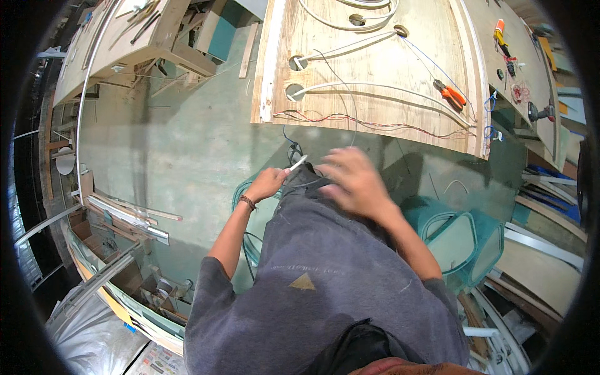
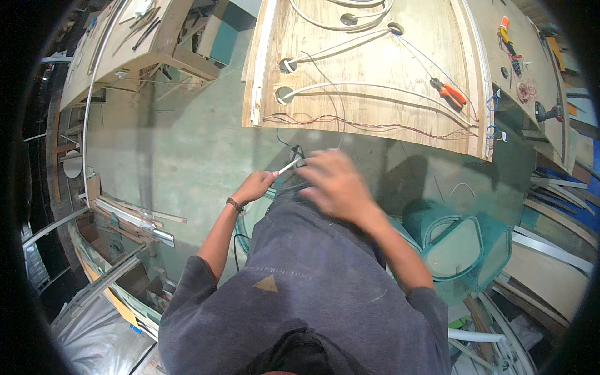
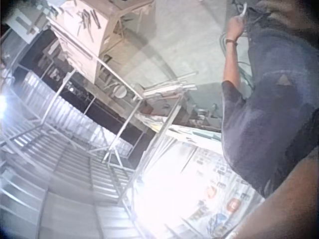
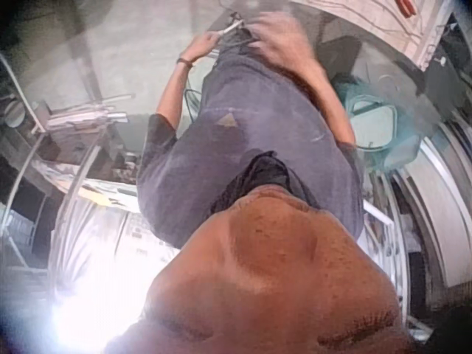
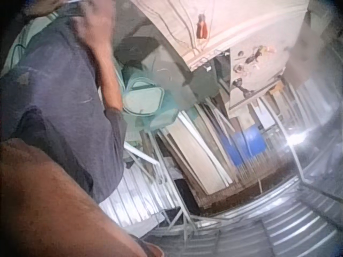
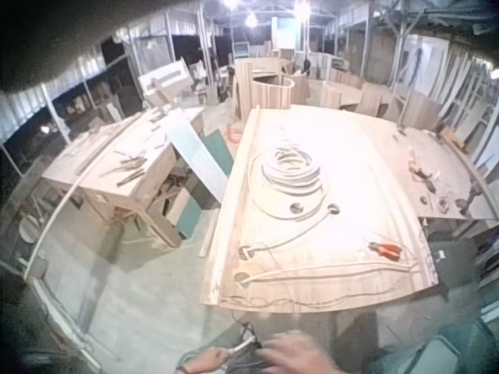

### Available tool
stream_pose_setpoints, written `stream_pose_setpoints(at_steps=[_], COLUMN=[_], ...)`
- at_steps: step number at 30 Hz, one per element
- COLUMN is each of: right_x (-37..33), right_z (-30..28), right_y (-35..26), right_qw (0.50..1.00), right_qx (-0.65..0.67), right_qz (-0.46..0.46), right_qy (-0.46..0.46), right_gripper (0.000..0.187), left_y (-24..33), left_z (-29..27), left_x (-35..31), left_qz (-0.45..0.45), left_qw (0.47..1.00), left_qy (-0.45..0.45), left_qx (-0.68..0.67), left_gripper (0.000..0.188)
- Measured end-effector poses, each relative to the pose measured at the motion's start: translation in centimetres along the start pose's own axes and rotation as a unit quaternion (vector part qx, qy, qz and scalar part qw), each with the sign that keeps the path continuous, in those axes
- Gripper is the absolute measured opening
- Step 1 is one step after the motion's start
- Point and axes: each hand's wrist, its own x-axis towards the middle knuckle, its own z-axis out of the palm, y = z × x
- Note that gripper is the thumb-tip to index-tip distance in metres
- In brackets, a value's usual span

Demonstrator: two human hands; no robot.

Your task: The person prepares and connects electrical wires under a wooden furniture panel using pliers to strip insulation and join the wires by hand.

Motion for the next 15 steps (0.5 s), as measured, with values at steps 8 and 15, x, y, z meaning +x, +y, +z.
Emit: stream_pose_setpoints(at_steps=[8,15], right_x=[2.1,-1.8], right_z=[5.8,-8.0], right_y=[-2.4,-2.5], right_qw=[0.972,0.946], right_qx=[0.022,0.006], right_qz=[-0.013,-0.049], right_qy=[-0.233,-0.320], right_gripper=[0.017,0.018], left_y=[3.3,-4.0], left_z=[-3.1,-8.3], left_x=[-4.2,-9.1], left_qz=[-0.015,0.016], left_qw=[0.973,0.924], left_qy=[0.229,0.371], left_qx=[0.007,0.087], left_gripper=[0.060,0.054])
